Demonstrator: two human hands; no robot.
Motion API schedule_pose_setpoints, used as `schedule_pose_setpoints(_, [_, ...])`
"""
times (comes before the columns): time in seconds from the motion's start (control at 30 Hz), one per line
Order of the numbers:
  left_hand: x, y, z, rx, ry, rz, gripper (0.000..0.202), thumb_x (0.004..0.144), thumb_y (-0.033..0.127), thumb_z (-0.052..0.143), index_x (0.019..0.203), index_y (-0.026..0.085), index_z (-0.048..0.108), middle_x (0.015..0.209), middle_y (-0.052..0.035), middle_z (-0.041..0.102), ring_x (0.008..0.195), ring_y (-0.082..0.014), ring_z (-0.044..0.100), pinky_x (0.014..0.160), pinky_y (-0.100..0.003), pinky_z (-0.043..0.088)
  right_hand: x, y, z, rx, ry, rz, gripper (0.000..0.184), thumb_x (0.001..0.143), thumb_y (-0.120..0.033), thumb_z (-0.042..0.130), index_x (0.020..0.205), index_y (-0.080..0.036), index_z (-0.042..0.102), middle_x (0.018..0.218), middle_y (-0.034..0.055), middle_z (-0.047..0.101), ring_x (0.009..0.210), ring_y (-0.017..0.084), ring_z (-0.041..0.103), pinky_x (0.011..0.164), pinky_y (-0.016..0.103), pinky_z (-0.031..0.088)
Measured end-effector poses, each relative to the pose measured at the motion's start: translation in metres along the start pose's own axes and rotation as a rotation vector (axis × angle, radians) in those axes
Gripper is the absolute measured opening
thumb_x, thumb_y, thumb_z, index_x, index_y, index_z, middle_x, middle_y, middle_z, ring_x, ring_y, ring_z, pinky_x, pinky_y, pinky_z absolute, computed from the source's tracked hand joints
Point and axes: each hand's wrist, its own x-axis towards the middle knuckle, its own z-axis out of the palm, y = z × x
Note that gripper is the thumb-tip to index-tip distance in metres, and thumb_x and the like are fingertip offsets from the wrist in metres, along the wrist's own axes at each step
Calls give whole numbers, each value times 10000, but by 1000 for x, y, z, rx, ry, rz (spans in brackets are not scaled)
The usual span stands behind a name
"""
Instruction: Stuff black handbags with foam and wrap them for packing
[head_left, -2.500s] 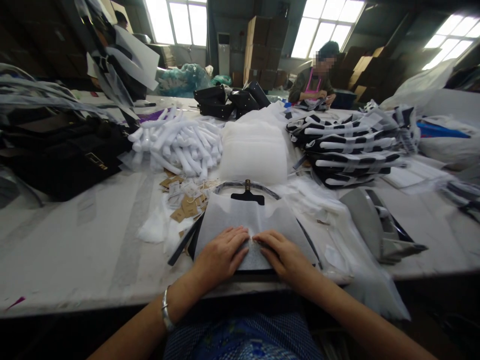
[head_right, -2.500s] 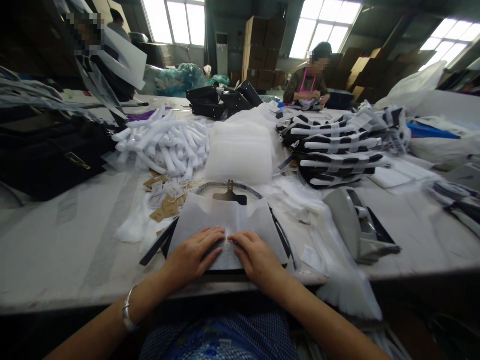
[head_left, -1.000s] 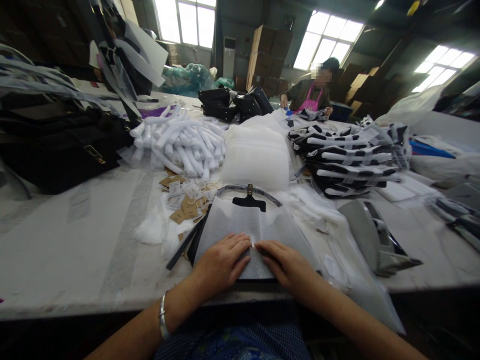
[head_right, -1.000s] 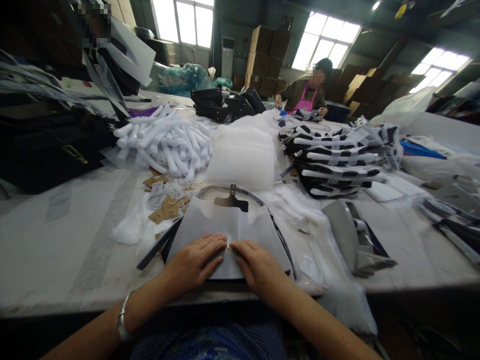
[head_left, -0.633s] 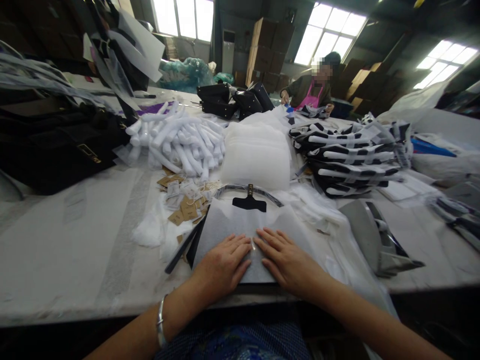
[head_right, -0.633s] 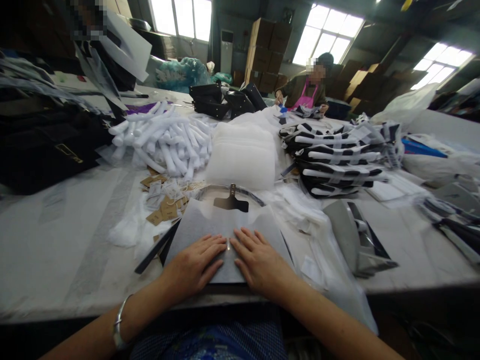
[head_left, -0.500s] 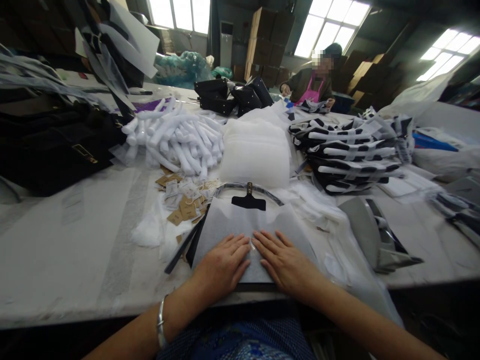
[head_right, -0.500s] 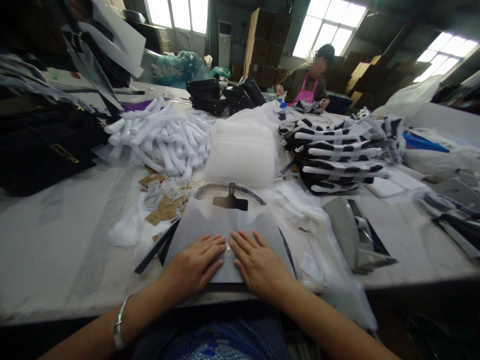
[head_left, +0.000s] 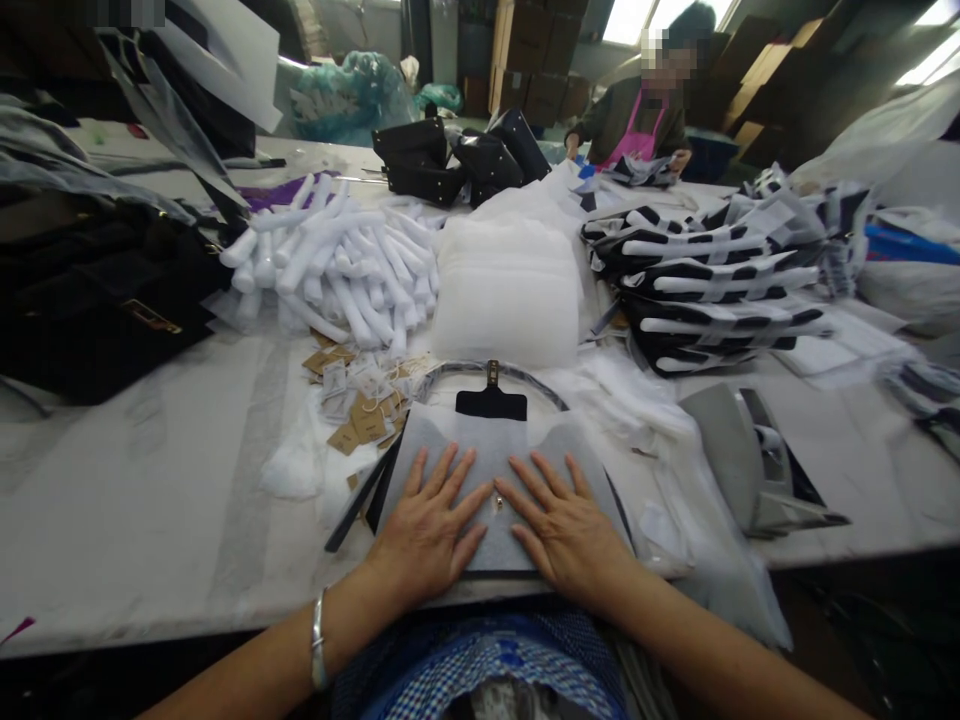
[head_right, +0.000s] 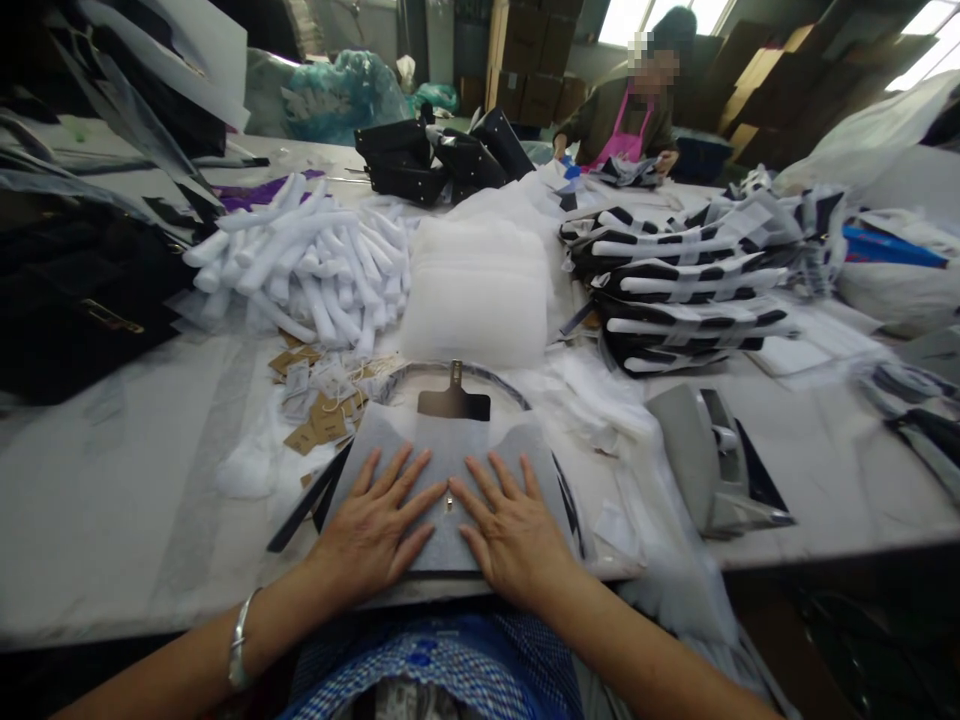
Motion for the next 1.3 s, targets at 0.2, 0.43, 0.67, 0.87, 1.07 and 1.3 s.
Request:
schedule_pose_setpoints(0.2, [-8, -4, 10, 58, 87, 13, 535, 939, 490, 562, 1431, 284, 528, 1566, -79, 406, 1471, -309, 318, 1230, -528, 131, -11, 10, 13, -65, 155, -40, 631, 963, -399, 525, 1549, -259, 337, 1630, 91, 261, 1495, 321, 243, 1202, 576, 141])
schedule_pose_setpoints(0.43, [-14, -27, 29, 54, 174, 47, 377, 1007, 234, 452, 1359, 211, 583, 1428, -65, 583, 1416, -221, 427, 1216, -431, 244, -16, 30, 42, -88, 367, -115, 538, 974, -479, 523, 1408, -162, 546, 1441, 153, 552, 1481, 307, 281, 1220, 518, 112])
schedule_pose_setpoints(0.67, [8, -51, -5, 135, 24, 109, 362, 1033, 250, 426, 1349, 189, 594, 1341, -36, 651, 1184, -156, 619, 1015, -245, 455, 3, 56, 12, -42, 322, -77, 367, 1039, -238, 392, 1324, -139, 600, 1299, 86, 674, 1145, 185, 620, 991, 306, 440])
schedule_pose_setpoints(0.87, [44, -51, -12, 170, -23, 38, 445, 1034, 454, 371, 1251, 178, 644, 1228, -74, 697, 1130, -252, 634, 1112, -482, 369, 27, 58, 8, -92, 201, -61, 478, 1009, -350, 465, 1420, -110, 510, 1441, 114, 562, 1371, 328, 442, 1167, 536, 242])
schedule_pose_setpoints(1.07, [45, -59, -7, 89, -19, 32, 535, 998, 542, 385, 1238, 126, 623, 1178, -98, 686, 1121, -236, 625, 1177, -464, 290, 32, 57, 1, 61, 253, 16, 429, 1029, -418, 430, 1324, -147, 583, 1239, 90, 692, 1222, 261, 581, 1237, 488, 115])
schedule_pose_setpoints(1.3, [58, -65, -29, -121, -7, 49, 346, 989, 438, 512, 1159, 158, 624, 1007, -66, 687, 959, -212, 648, 1077, -470, 429, 38, 69, -26, 253, 279, -94, 216, 958, -304, 580, 1138, -191, 622, 1011, 72, 709, 1030, 242, 641, 1135, 447, 369])
